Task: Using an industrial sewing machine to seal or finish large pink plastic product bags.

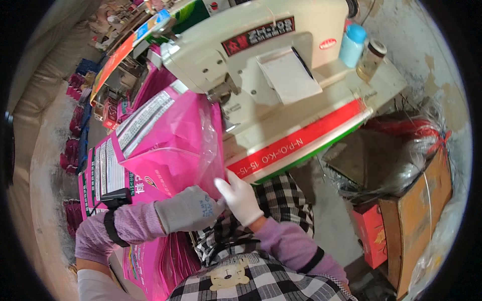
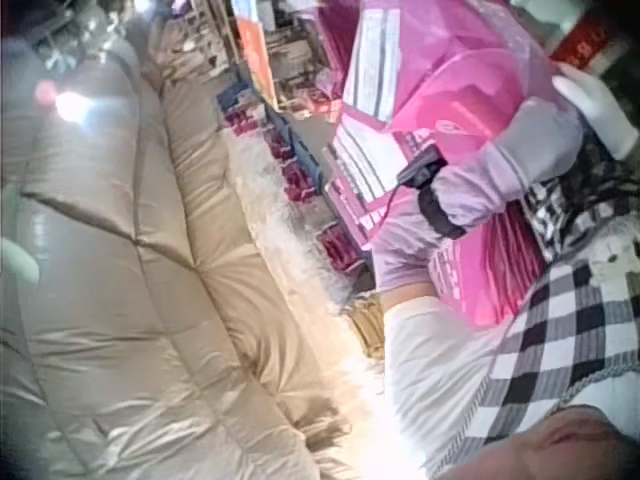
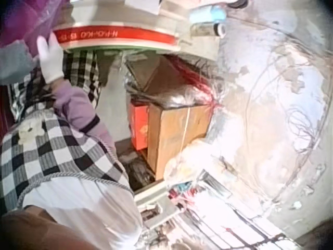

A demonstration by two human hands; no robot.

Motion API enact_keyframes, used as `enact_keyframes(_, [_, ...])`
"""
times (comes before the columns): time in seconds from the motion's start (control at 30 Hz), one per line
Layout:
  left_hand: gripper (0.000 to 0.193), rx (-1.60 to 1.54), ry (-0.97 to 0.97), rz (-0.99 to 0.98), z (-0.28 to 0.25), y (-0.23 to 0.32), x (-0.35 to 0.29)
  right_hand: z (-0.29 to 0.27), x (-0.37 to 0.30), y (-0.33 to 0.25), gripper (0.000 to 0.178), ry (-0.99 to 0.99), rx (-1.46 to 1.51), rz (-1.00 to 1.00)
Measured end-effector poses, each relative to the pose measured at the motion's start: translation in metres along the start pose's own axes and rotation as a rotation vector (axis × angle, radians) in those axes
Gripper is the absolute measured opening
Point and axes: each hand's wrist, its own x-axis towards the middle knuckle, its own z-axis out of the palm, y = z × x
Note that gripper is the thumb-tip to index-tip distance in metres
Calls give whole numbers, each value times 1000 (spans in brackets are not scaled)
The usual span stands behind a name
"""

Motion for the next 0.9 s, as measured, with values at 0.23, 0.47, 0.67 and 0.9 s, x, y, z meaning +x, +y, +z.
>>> enact_keyframes(0.23, [42, 162, -207, 301, -51, -29, 25, -4, -16, -2, 65, 35, -476, 60])
enact_keyframes(0.47, [8, 589, 80, 125, -159, -98, 17, -24, 54, 5, 64, 94, -885, -165])
enact_keyframes(0.67, [30, -198, 603, 193, 41, 3, 82, 17, 158, -15, 72, -187, -1456, 187])
enact_keyframes(0.9, [36, 232, -230, 52, -75, -65, 13, -7, 111, 16, 75, -70, -1111, 63])
